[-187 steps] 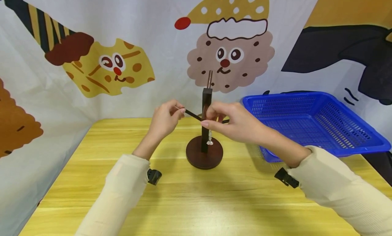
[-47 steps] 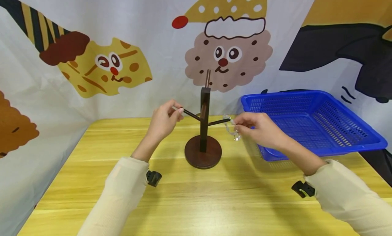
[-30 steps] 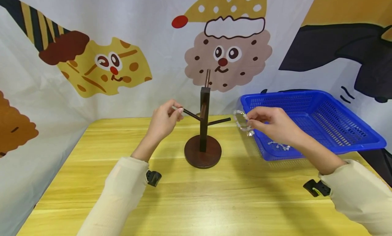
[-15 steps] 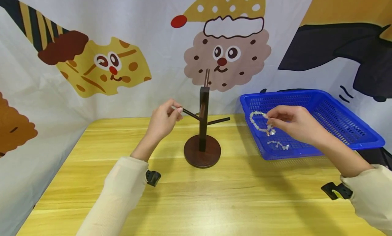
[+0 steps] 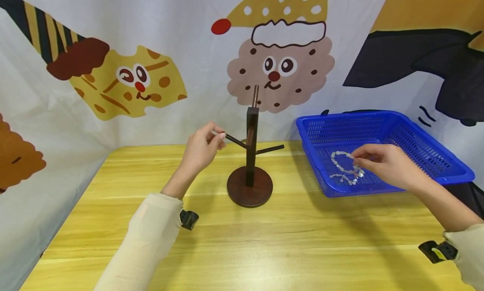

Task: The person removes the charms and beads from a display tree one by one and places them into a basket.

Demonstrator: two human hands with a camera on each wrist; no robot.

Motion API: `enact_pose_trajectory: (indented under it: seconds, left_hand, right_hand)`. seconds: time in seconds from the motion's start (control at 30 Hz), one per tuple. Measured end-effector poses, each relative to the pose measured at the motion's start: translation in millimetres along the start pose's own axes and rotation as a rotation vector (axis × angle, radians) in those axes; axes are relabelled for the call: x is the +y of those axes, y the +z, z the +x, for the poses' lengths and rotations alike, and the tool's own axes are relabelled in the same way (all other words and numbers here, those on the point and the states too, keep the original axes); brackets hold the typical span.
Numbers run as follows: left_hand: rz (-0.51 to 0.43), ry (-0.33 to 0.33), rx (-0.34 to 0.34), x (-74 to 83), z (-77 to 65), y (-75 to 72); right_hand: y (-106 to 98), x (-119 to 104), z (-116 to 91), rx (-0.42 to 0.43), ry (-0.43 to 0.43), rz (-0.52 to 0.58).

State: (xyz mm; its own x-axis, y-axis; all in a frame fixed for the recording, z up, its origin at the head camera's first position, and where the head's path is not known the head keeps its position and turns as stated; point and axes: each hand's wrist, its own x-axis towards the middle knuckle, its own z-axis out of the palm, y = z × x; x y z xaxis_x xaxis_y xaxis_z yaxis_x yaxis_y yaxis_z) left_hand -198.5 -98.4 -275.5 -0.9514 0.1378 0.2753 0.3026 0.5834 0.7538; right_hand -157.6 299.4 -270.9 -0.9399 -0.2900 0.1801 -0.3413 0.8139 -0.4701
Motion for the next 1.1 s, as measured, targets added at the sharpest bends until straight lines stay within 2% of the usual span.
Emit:
enact_pose_trajectory:
  seconds: [0.23,0.57,1.1]
  left_hand:
    - [-0.012,-0.006,0.004,0.4,-0.6,0.7]
    - [-0.026,0.003,0.011,-0.1,-1.8,2.5]
    - [-0.046,0.018,0.025,-2.7,-2.8,2.6]
  right_hand:
    - [10,15,-9,0.004,0.008,-0.002]
    - [19,22,-14,-0.005,0.031,0.016]
    - [11,28,-13,-0.003,0.052,-0.034]
